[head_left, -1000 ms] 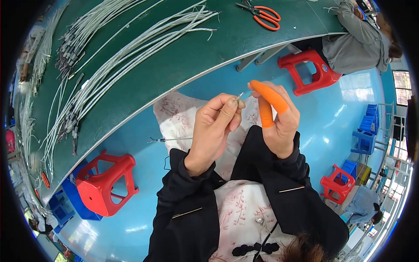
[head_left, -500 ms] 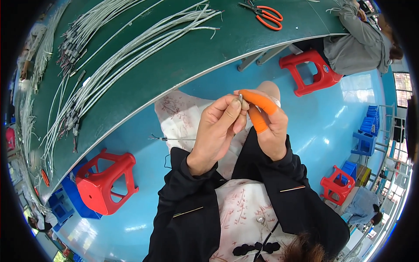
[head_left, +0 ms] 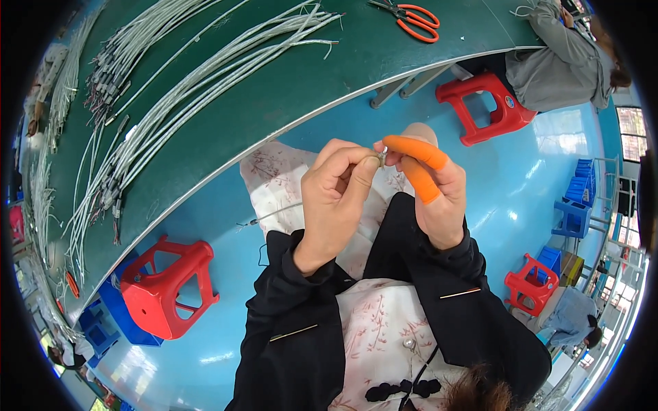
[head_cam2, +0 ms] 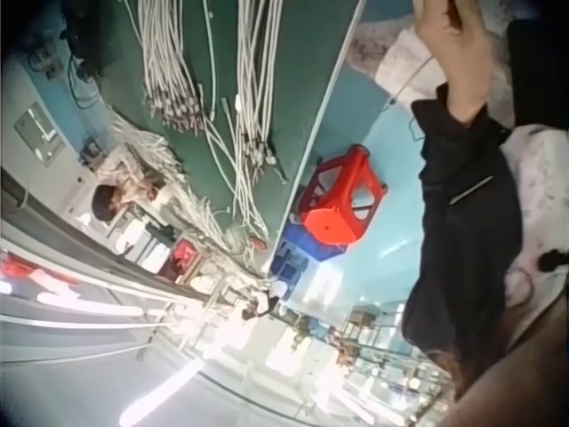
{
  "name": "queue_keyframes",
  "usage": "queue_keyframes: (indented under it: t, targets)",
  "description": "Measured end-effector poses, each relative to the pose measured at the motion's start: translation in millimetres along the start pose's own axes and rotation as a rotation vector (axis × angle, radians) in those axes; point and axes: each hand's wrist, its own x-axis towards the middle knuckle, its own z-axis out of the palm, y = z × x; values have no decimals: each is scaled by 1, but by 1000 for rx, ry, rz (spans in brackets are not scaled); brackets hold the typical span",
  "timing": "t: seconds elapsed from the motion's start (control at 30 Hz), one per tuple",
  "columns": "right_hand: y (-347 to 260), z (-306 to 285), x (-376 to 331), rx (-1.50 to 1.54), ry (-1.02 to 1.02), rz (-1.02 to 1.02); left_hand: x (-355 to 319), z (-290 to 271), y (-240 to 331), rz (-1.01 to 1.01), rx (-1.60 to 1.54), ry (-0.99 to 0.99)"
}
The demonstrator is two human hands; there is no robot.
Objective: The person peels back the outer casing of a cable by hand and uses shears to trim the internal wires. After repeating these steps on several cables, the person gathers the finished wires from the table and sets them aside.
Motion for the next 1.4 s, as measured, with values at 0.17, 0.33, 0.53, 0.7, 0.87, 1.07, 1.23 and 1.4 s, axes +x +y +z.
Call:
queue_keyframes:
  t: [0.17, 0.33, 0.53, 0.7, 0.87, 1.07, 1.23, 1.4]
  targets:
    - [0, -1, -1, 0, 0, 2, 0, -1, 0, 40, 120, 55]
    - [1, -2, -2, -25, -19, -9, 0, 0, 1, 21, 118, 81]
    - [10, 5, -7, -39, 20, -48, 0, 4, 3, -28, -8, 106]
    - [7, 4, -2, 151, 73, -42, 0, 4, 4, -86, -114, 46]
    - [3, -5, -1, -78, 85, -44, 1, 3, 4, -106, -121, 47]
    - [-5, -12, 5, -244, 64, -83, 1, 2, 5, -117, -141, 75]
    - [-14, -15, 19, -441, 96, -183, 4, -2, 3, -182, -221, 50]
    - [-19, -51, 76, -847, 112, -251, 11, -13, 2, -318, -467, -17]
